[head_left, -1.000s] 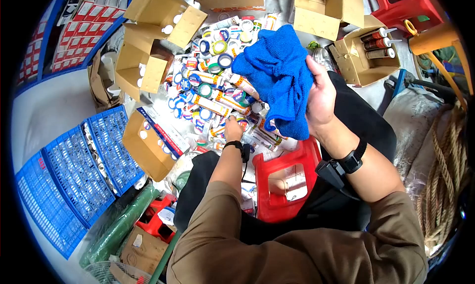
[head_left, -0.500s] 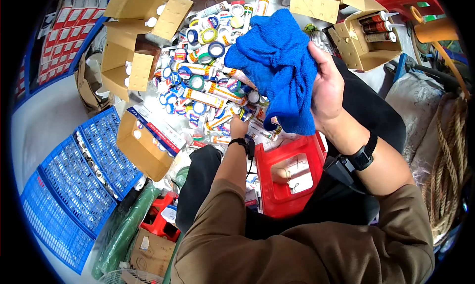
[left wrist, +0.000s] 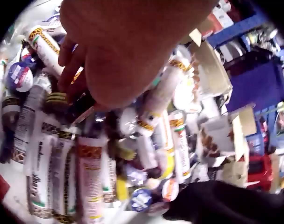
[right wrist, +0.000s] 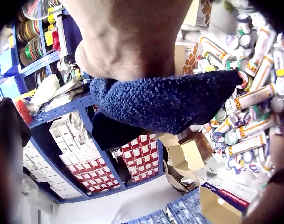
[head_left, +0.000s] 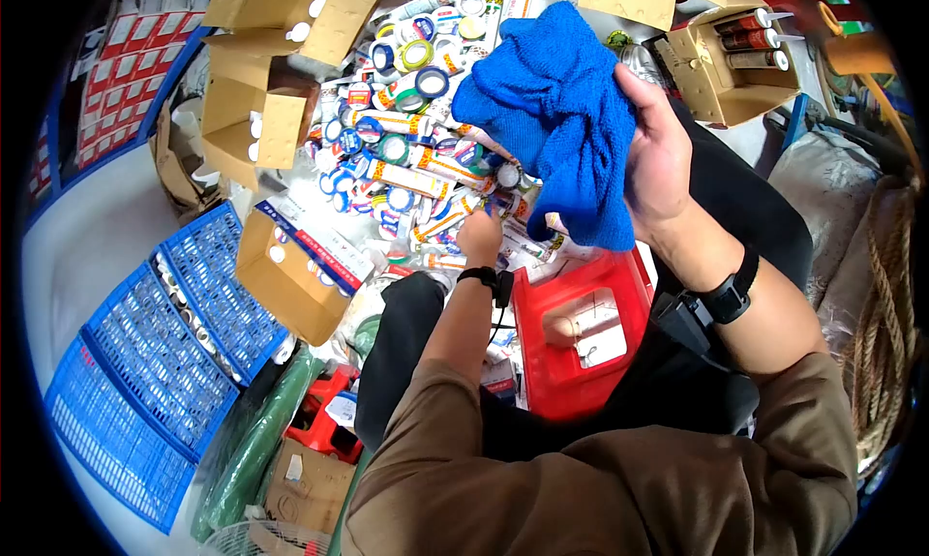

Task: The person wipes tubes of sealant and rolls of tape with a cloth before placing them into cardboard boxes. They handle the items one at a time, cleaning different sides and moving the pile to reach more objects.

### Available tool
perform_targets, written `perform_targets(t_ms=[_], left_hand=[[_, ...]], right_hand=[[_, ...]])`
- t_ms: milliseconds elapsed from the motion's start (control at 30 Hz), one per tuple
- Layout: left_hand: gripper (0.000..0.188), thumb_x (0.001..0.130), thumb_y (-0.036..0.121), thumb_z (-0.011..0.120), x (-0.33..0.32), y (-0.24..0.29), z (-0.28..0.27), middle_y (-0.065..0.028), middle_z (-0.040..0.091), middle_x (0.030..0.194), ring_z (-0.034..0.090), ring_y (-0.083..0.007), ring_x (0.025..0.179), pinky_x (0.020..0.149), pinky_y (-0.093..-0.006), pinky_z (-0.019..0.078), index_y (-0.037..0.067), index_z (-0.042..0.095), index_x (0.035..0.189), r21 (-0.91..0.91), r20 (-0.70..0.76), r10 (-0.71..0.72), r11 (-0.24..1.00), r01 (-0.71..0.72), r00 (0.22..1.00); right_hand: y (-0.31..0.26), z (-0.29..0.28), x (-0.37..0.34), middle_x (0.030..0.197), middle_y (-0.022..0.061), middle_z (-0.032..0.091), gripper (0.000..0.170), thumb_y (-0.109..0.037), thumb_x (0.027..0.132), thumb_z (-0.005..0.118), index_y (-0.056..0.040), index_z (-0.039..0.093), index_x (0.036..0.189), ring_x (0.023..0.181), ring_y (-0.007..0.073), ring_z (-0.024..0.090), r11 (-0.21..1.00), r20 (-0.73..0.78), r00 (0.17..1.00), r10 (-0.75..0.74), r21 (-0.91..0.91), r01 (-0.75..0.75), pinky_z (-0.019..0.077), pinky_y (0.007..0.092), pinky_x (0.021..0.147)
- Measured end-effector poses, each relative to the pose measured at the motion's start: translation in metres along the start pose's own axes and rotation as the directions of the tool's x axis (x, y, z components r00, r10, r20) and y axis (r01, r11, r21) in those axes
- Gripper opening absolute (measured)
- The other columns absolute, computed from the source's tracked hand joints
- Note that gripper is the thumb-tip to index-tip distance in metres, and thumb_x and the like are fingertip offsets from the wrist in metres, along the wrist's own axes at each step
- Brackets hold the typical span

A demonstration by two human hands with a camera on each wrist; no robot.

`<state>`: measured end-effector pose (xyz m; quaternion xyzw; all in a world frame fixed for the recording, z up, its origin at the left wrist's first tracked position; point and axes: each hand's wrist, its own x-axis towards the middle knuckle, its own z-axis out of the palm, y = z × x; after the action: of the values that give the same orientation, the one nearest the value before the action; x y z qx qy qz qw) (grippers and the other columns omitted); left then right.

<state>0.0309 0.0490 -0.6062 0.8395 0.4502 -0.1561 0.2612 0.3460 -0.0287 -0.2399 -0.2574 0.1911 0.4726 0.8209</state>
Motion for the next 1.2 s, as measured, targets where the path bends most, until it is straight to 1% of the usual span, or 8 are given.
perform_targets(t_ms=[167, 233, 333, 567, 700, 800, 933, 1200], left_hand=[[0.024, 0.093, 0.021, 0.069, -0.026, 0.127, -0.183, -0.0115, 0.067, 0.075, 0.065, -0.0155, 0.068, 0.060, -0.0285, 0.0498, 0.000, 0.058, 0.087, -0.547, -0.101, 0.319, 0.773, -0.320, 0.942], [0.011, 0.097, 0.008, 0.063, -0.042, 0.161, -0.225, -0.0012, 0.064, 0.084, 0.057, -0.0036, 0.072, 0.063, -0.0169, 0.0436, 0.001, 0.055, 0.099, -0.890, 0.031, 0.165, 0.453, -0.048, 0.986], [0.016, 0.097, 0.006, 0.060, -0.087, 0.225, -0.310, -0.0067, 0.067, 0.096, 0.061, -0.0088, 0.082, 0.071, -0.0234, 0.0485, -0.002, 0.055, 0.110, -0.927, -0.151, 0.199, 0.312, -0.208, 0.968], [0.018, 0.093, 0.002, 0.058, -0.132, 0.267, -0.353, -0.0190, 0.061, 0.092, 0.061, -0.0346, 0.078, 0.071, -0.0404, 0.0496, -0.003, 0.053, 0.110, -0.223, -0.344, 0.556, 0.734, -0.641, 0.757], [0.017, 0.095, 0.003, 0.057, -0.146, 0.276, -0.367, -0.0191, 0.062, 0.093, 0.062, -0.0348, 0.080, 0.072, -0.0402, 0.0499, -0.003, 0.054, 0.111, -0.287, -0.245, 0.511, 0.773, -0.565, 0.824], [0.015, 0.098, 0.006, 0.056, -0.148, 0.280, -0.370, -0.0193, 0.064, 0.095, 0.065, -0.0340, 0.086, 0.076, -0.0399, 0.0509, -0.002, 0.055, 0.110, -0.192, -0.424, 0.489, 0.774, -0.603, 0.762], [0.019, 0.100, 0.009, 0.055, -0.125, 0.279, -0.364, -0.0202, 0.051, 0.131, 0.056, -0.0282, 0.117, 0.102, -0.0360, 0.0417, -0.003, 0.066, 0.109, -0.113, -0.665, 0.399, 0.781, -0.614, 0.631], [0.066, 0.107, 0.044, 0.029, -0.133, 0.292, -0.353, -0.0248, 0.020, 0.161, 0.027, -0.0318, 0.147, 0.118, -0.0395, 0.0218, -0.010, 0.039, 0.144, -0.279, -0.341, 0.620, 0.651, -0.706, 0.707]], right_hand=[[0.004, -0.017, -0.004, 0.104, 0.0109, 0.070, 0.046, -0.037, 0.101, 0.046, 0.0019, 0.062, 0.120, 0.089, 0.0191, 0.067, 0.913, 0.102, 0.993, -0.064, -0.397, 0.100, 0.0530, 0.0316, 0.083], [0.002, -0.010, -0.020, 0.105, 0.0158, 0.066, 0.042, -0.032, 0.100, 0.049, 0.0053, 0.062, 0.114, 0.103, 0.0249, 0.063, 0.422, 0.220, 0.970, -0.099, -0.874, 0.241, 0.0509, 0.0357, 0.091], [0.020, -0.009, -0.028, 0.128, 0.0189, 0.055, 0.039, -0.022, 0.086, 0.066, -0.0023, 0.063, 0.119, 0.122, 0.0394, 0.051, -0.401, 0.847, 0.532, 0.000, -0.487, 0.776, 0.0485, 0.0437, 0.100], [0.017, 0.002, -0.031, 0.073, 0.0163, 0.059, 0.028, -0.028, 0.096, 0.057, -0.0011, 0.063, 0.090, 0.062, 0.0360, 0.061, -0.110, 0.695, 0.623, -0.359, -0.694, 0.711, 0.0459, 0.0437, 0.055], [-0.003, 0.010, -0.032, 0.071, 0.0115, 0.064, 0.040, -0.034, 0.102, 0.050, -0.0019, 0.063, 0.081, 0.060, 0.0152, 0.061, 0.234, 0.314, 0.949, -0.025, -0.921, 0.310, 0.0441, 0.0341, 0.054], [0.005, 0.017, -0.040, 0.088, 0.0039, 0.071, 0.036, -0.033, 0.101, 0.052, -0.0006, 0.070, 0.099, 0.072, 0.0142, 0.068, 0.939, 0.176, 0.969, 0.175, -0.327, -0.110, 0.0550, 0.0285, 0.068], [0.012, 0.019, -0.068, 0.135, 0.0071, 0.054, 0.061, -0.025, 0.099, 0.058, -0.0110, 0.031, 0.152, 0.115, 0.0141, 0.058, 0.951, 0.477, 0.838, 0.267, -0.271, -0.149, 0.0495, 0.0295, 0.093], [0.031, 0.007, -0.044, 0.078, -0.0031, 0.062, 0.047, -0.051, 0.103, 0.044, -0.0085, 0.064, 0.099, 0.067, 0.0057, 0.056, 0.988, 0.370, 0.916, 0.154, -0.037, -0.152, 0.0458, 0.0215, 0.061]])
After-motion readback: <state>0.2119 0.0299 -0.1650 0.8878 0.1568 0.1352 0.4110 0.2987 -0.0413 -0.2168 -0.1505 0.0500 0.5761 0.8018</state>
